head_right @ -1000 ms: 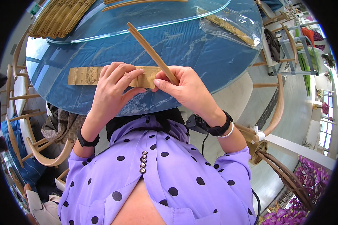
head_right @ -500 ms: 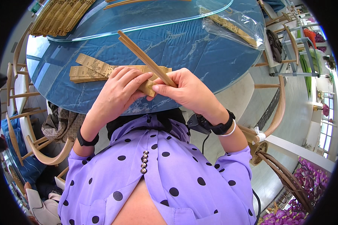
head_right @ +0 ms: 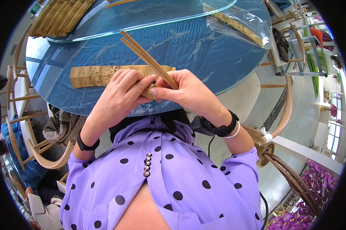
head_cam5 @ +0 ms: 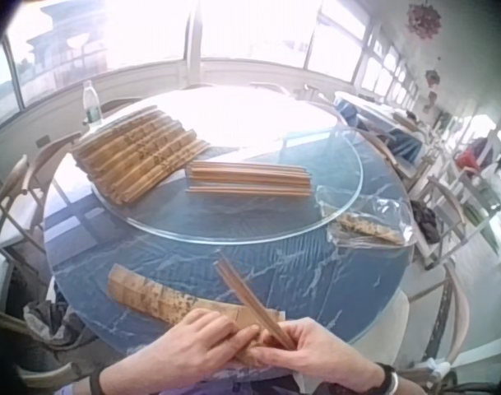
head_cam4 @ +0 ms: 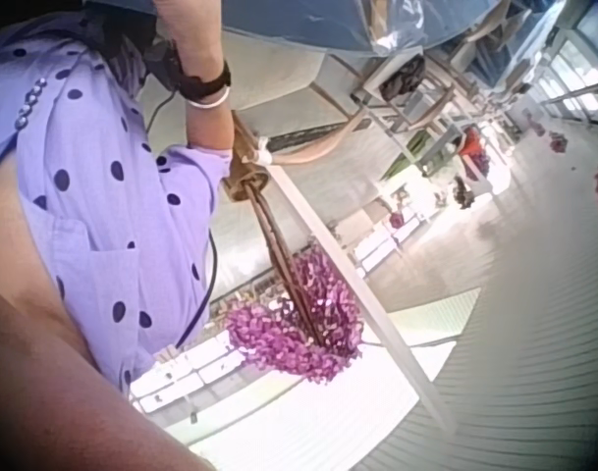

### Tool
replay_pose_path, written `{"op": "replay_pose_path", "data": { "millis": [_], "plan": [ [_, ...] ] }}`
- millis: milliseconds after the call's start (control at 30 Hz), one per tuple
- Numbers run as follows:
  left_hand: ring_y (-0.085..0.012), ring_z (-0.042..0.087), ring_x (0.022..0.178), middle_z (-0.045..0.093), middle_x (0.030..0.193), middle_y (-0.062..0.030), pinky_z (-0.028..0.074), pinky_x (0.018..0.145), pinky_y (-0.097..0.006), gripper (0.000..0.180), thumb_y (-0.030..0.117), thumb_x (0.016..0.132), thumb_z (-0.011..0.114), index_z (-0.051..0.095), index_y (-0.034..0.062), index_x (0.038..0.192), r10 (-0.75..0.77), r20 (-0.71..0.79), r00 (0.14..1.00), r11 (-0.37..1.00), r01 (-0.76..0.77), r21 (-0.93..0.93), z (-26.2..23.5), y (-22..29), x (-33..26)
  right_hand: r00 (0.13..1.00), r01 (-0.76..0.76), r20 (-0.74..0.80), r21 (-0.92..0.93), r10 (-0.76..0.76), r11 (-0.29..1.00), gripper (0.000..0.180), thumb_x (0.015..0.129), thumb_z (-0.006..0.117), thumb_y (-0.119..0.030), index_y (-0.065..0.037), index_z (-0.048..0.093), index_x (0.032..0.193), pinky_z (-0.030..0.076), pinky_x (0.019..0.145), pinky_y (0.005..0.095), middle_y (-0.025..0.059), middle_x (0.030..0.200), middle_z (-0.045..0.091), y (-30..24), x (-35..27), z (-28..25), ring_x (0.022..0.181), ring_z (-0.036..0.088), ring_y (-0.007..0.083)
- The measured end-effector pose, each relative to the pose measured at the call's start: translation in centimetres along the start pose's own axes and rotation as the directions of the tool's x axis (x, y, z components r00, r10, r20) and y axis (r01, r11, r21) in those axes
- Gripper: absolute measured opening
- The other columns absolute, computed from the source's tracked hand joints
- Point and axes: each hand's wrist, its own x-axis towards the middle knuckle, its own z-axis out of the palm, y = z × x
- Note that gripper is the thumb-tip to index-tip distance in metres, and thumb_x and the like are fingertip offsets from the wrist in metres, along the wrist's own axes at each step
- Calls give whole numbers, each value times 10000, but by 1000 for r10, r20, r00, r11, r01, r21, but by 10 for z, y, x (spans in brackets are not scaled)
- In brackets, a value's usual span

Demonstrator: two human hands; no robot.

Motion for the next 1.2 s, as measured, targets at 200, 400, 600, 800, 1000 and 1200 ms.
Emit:
{"op": "replay_pose_path", "data": {
  "millis": [200, 400, 600, 800, 1000, 1200],
  "plan": [
    [-253, 578, 1030, 554, 1048, -95, 478, 908, -392, 510, 222, 866, 716, 596, -35, 1290, 25, -7, 1000, 988, -23, 152, 3, 2, 1, 996, 49, -72, -32, -52, 998, 238, 930, 753, -109, 43, 704, 1107, 546, 787, 224, 59, 933, 729, -1, 0, 4, 840, 660, 74],
    [-263, 585, 1004, 552, 1042, -101, 490, 886, -385, 513, 206, 856, 728, 586, -34, 1287, 41, -11, 999, 989, -39, 146, 3, 3, 1, 997, 66, -24, -11, -67, 998, 222, 919, 738, -81, 52, 702, 1093, 531, 734, 214, 44, 907, 723, -3, 4, 9, 811, 639, 59],
    [-297, 601, 996, 567, 1048, -122, 498, 915, -428, 546, 153, 822, 761, 569, -8, 1306, -62, 8, 998, 988, 60, 139, 12, 2, 0, 989, 81, -111, -170, -101, 982, 204, 926, 717, -77, 57, 702, 1079, 476, 654, 201, 5, 851, 690, -5, 4, 11, 748, 566, 28],
    [-306, 619, 994, 591, 1071, -141, 519, 930, -440, 538, 144, 826, 760, 575, -25, 1302, -11, -23, 1000, 971, 16, 237, 11, 0, 0, 981, 105, -148, -136, -125, 985, 185, 940, 711, -92, 58, 701, 1046, 443, 612, 204, -17, 799, 652, -4, 4, 9, 703, 522, 21],
    [-315, 618, 1031, 588, 1065, -163, 525, 945, -412, 447, 98, 853, 689, 577, -93, 1241, -11, -11, 1000, 994, 13, 106, 6, -1, -1, 984, 53, -150, -290, -100, 955, 230, 952, 743, -141, 37, 693, 1089, 403, 594, 171, -30, 826, 643, -7, 0, 7, 685, 499, 0],
    [-339, 614, 1028, 593, 1108, -166, 533, 913, -430, 503, 70, 832, 741, 555, -64, 1280, -65, -72, 995, 997, 68, 33, -1, -7, -1, 921, 183, -218, -491, -323, 852, 287, 1006, 666, -278, 2, 699, 1057, 403, 550, 275, 11, 725, 603, -28, -28, -11, 614, 513, 104]
  ]
}}
